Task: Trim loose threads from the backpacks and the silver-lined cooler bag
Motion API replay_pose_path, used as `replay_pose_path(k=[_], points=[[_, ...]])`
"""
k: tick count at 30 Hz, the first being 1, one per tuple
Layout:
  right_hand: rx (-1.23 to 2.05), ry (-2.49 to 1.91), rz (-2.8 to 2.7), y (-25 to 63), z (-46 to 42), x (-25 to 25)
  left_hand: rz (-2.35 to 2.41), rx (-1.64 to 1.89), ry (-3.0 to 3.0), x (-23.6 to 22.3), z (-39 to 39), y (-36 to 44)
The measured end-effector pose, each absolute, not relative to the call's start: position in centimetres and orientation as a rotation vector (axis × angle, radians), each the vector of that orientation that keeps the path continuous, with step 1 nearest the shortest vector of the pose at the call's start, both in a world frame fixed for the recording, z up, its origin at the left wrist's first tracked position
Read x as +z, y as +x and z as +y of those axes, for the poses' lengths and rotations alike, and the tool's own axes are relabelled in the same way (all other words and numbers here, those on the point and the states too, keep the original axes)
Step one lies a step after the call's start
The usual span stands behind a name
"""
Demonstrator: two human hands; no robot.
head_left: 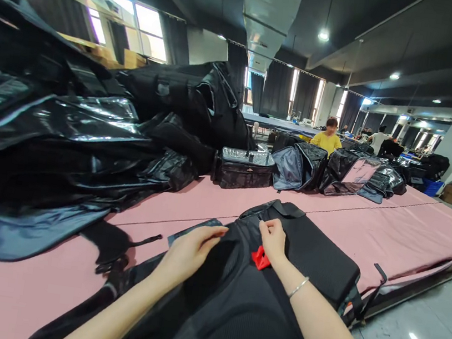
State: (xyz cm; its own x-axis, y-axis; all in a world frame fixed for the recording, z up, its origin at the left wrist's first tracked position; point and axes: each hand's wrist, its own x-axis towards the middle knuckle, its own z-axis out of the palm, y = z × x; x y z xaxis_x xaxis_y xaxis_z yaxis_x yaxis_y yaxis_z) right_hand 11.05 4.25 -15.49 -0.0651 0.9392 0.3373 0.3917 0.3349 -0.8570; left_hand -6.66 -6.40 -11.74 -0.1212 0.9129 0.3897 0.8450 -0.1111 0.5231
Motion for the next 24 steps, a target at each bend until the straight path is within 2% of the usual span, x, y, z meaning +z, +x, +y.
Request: replay_pose_path(k=[6,13,24], points=[[0.654,-1.240,-1.584,10.9,3.6,-16.7,2.263,0.714,1.885,-11.4,1.9,-4.0],[0.619,-1.339,-1.665,11.2,2.9,-16.7,2.356,0.435,1.835,-11.7,3.8,-3.3],[0.636,-1.268,-1.953,12.7,2.3,-16.9,2.293,0.638,1.780,-13.4,2.8,-4.1]])
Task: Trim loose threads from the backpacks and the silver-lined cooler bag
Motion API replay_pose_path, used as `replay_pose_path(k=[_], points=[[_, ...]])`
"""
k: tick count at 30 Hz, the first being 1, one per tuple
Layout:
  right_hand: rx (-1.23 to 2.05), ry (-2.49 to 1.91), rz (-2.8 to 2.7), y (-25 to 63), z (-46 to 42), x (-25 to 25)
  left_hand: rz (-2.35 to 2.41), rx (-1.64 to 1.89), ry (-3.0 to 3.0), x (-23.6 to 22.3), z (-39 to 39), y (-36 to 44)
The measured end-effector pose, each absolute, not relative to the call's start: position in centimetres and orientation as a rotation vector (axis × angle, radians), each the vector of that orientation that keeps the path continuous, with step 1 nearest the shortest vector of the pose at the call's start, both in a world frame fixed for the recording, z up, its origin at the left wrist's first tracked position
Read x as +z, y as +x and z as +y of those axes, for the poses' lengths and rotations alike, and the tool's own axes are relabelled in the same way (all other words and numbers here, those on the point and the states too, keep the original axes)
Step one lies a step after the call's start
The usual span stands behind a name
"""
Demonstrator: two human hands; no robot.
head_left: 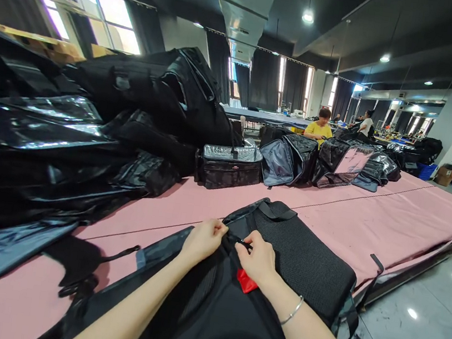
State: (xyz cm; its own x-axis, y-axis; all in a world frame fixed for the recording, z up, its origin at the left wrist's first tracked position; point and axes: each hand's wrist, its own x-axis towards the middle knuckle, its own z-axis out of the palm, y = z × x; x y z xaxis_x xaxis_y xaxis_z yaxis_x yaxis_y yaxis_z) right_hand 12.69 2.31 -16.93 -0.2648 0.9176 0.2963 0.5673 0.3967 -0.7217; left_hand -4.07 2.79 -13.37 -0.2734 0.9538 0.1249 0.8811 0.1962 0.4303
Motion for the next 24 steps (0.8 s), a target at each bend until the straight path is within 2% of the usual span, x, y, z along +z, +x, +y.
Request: replay_pose_path(k=[7,16,24], points=[[0.581,-1.295,-1.994,12.6,2.2,-16.6,2.246,0.726,1.728,-13.3,2.8,-4.8],[0.542,-1.337,-2.031,12.7,1.9,-16.1,2.343,0.536,1.726,-12.1,2.4,-2.3],[0.560,-1.286,-2.001,12.8,1.9,-16.5,2.457,0.556,1.695,-12.5,1.7,-1.3]])
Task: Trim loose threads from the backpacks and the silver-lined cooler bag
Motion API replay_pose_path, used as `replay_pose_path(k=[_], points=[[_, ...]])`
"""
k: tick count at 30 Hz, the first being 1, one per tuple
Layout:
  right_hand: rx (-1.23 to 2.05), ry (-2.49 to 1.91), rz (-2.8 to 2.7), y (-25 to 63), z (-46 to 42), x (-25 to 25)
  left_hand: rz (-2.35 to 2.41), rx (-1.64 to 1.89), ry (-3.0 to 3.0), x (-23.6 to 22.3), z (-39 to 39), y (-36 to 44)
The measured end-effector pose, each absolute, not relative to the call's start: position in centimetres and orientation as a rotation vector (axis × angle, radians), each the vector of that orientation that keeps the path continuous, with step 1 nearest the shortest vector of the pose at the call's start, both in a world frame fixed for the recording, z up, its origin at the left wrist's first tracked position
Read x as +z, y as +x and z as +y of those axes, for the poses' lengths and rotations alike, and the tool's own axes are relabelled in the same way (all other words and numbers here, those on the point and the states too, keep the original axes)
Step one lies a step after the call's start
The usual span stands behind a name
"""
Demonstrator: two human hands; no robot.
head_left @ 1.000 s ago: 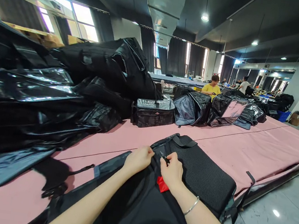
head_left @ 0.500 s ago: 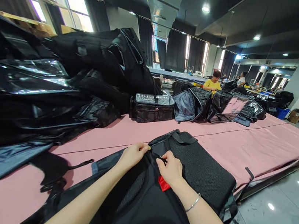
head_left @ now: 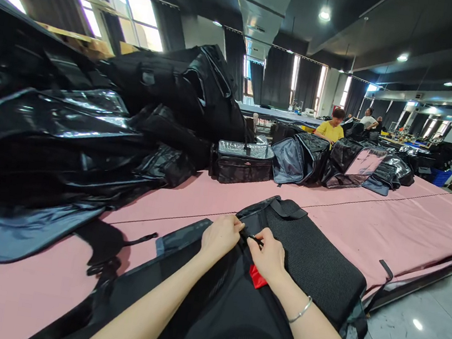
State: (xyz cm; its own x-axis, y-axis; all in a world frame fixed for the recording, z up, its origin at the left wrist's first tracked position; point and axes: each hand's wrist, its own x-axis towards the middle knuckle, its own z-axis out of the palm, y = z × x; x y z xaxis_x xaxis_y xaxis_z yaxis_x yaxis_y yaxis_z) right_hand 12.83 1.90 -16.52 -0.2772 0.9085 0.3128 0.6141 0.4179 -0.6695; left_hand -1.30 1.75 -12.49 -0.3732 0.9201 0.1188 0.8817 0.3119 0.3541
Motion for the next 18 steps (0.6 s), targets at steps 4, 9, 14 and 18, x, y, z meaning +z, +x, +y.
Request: replay_pose_path(k=[4,9,14,18], points=[[0.582,-1.263,-1.996,13.03,1.89,-16.63,2.454,0.544,1.696,-12.43,1.79,-1.38],[0.581,-1.257,-1.987,13.12,1.83,-16.50,2.447,0.548,1.697,-12.48,1.94,-1.42],[0.572,-1.274,-1.987,13.00,1.97,-16.49,2.420,0.563,1.712,-12.28,2.17,-1.67],[0.552,-1.284,-1.992,12.66,2.19,-16.56,2.418,0.600,1.699,-12.21,2.17,-1.69]])
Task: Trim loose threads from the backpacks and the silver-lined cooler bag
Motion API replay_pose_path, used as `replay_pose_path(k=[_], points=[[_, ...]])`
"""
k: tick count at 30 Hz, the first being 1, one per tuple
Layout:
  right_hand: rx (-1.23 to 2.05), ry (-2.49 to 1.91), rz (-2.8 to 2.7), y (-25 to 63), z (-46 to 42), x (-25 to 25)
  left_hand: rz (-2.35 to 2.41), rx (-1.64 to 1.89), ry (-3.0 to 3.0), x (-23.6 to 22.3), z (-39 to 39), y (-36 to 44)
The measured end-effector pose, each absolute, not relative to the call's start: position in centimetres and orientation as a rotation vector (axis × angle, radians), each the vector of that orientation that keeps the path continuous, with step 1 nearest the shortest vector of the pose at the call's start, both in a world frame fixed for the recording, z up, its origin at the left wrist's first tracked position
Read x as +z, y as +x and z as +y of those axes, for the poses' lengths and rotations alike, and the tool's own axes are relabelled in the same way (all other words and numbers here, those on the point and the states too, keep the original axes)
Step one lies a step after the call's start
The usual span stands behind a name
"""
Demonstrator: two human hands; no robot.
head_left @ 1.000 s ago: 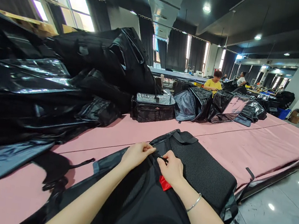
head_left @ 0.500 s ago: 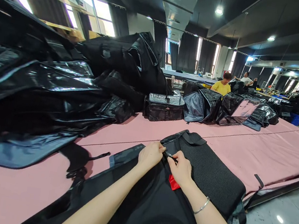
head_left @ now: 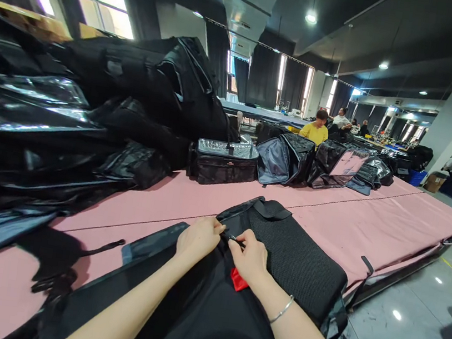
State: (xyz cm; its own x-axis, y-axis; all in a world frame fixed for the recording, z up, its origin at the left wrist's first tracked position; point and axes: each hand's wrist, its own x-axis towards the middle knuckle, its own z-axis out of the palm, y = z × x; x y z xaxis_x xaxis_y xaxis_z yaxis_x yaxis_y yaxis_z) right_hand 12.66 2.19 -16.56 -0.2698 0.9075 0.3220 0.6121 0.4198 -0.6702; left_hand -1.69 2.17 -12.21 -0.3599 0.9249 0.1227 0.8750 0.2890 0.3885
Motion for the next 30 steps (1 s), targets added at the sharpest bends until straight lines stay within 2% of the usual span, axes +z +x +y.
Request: replay_pose_path(k=[6,11,14,18,22,24,27,30], points=[[0.587,-1.198,-1.932,12.4,2.5,-16.6,2.375,0.757,1.641,-13.0,2.4,-1.6],[0.671,-1.143,-1.809,12.9,2.9,-16.9,2.245,1.065,1.493,-12.8,1.5,-2.7],[0.729,-1.106,-1.721,13.5,3.0,-17.0,2.075,1.244,1.419,-12.2,-2.4,-4.7],[0.823,-1.041,-1.664,14.6,2.7,-16.3,2.016,1.477,1.223,-12.6,-12.8,-8.4],[0.994,-0.924,-1.682,16.1,0.9,-13.9,2.162,1.853,0.699,-15.7,-24.3,-11.6],[1.079,-0.869,-1.726,16.9,-1.1,-12.5,1.967,1.937,0.181,-18.4,-28.2,-12.1],[1.087,-0.849,-1.847,18.4,-5.3,-11.3,1.769,1.825,-0.087,-22.9,-30.2,-11.1],[1.092,-0.984,-1.833,20.4,-9.8,-12.8,1.610,1.791,-0.204,-26.3,-28.8,-8.8]])
